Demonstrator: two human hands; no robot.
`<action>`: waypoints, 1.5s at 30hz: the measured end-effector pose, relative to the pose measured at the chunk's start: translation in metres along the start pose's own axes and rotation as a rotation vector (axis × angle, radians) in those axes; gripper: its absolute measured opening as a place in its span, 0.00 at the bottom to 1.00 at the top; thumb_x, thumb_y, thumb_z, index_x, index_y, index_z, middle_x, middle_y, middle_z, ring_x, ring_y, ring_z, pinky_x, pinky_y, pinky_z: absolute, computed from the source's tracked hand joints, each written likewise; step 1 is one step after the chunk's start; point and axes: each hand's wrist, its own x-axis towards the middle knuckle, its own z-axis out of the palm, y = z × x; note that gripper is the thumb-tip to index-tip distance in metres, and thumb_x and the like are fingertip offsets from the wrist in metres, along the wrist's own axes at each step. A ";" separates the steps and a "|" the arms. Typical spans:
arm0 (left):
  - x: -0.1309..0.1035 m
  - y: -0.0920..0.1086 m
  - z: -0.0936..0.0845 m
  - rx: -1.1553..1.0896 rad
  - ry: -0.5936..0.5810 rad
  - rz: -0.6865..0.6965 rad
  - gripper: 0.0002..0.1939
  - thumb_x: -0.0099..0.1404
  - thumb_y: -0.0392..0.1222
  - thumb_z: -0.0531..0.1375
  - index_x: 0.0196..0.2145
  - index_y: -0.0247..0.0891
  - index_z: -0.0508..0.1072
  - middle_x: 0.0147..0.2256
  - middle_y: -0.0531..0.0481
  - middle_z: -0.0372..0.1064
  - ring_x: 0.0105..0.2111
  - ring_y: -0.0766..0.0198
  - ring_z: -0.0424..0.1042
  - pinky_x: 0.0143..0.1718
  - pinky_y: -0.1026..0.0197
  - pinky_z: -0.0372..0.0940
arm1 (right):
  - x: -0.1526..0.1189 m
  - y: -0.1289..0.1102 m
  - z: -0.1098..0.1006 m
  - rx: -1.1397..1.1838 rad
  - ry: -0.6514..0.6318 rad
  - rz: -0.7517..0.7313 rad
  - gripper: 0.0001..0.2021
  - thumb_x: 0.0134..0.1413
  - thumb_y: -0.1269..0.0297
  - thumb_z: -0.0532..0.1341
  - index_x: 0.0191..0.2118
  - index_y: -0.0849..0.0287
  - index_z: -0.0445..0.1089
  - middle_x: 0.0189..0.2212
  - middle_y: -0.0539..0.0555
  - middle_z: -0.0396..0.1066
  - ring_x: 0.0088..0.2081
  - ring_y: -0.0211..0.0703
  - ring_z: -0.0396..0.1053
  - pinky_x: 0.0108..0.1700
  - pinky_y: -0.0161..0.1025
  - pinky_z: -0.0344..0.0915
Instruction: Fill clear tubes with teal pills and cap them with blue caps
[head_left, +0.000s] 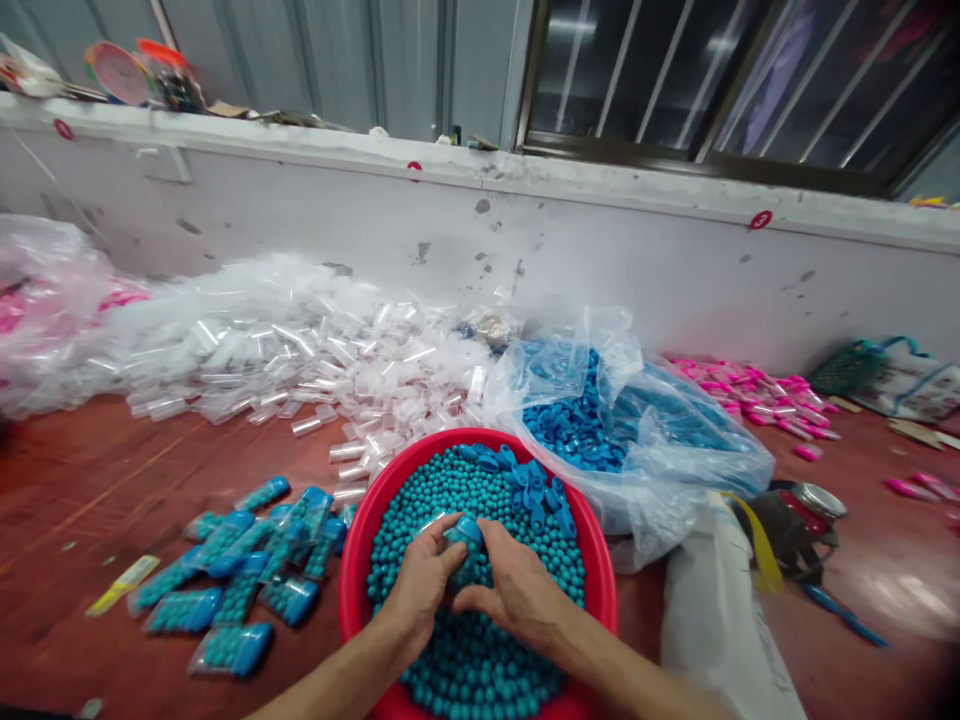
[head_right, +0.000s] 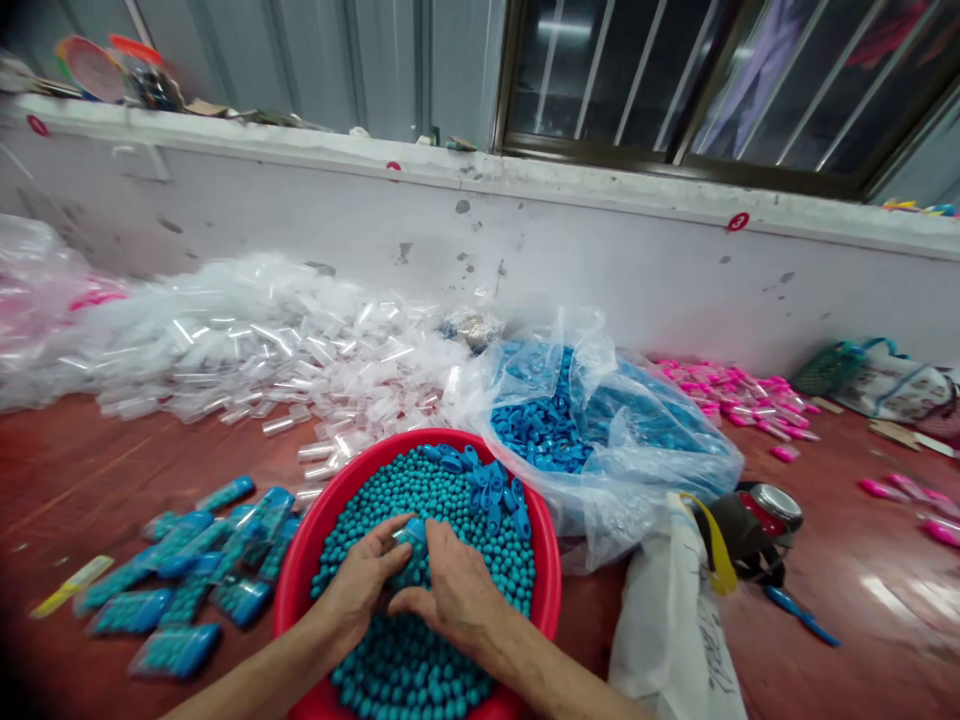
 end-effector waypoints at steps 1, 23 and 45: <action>0.000 0.002 0.001 -0.016 -0.005 0.000 0.23 0.46 0.40 0.60 0.42 0.35 0.63 0.21 0.59 0.61 0.19 0.72 0.62 0.18 0.70 0.55 | 0.000 -0.002 0.000 -0.017 0.000 0.007 0.27 0.40 0.55 0.65 0.46 0.60 0.58 0.40 0.55 0.65 0.40 0.47 0.65 0.39 0.38 0.60; 0.006 0.016 -0.007 0.271 -0.130 0.141 0.13 0.48 0.43 0.60 0.32 0.36 0.65 0.21 0.58 0.60 0.22 0.69 0.61 0.23 0.68 0.55 | -0.003 -0.002 -0.010 0.149 0.006 -0.024 0.19 0.45 0.66 0.58 0.46 0.59 0.60 0.40 0.54 0.66 0.40 0.44 0.65 0.39 0.38 0.62; -0.013 0.015 0.002 0.158 -0.176 0.261 0.17 0.52 0.40 0.59 0.40 0.37 0.67 0.37 0.50 0.68 0.41 0.61 0.65 0.45 0.62 0.58 | -0.006 -0.026 -0.004 0.143 0.009 0.041 0.37 0.39 0.61 0.63 0.57 0.60 0.48 0.49 0.60 0.57 0.48 0.51 0.61 0.47 0.44 0.59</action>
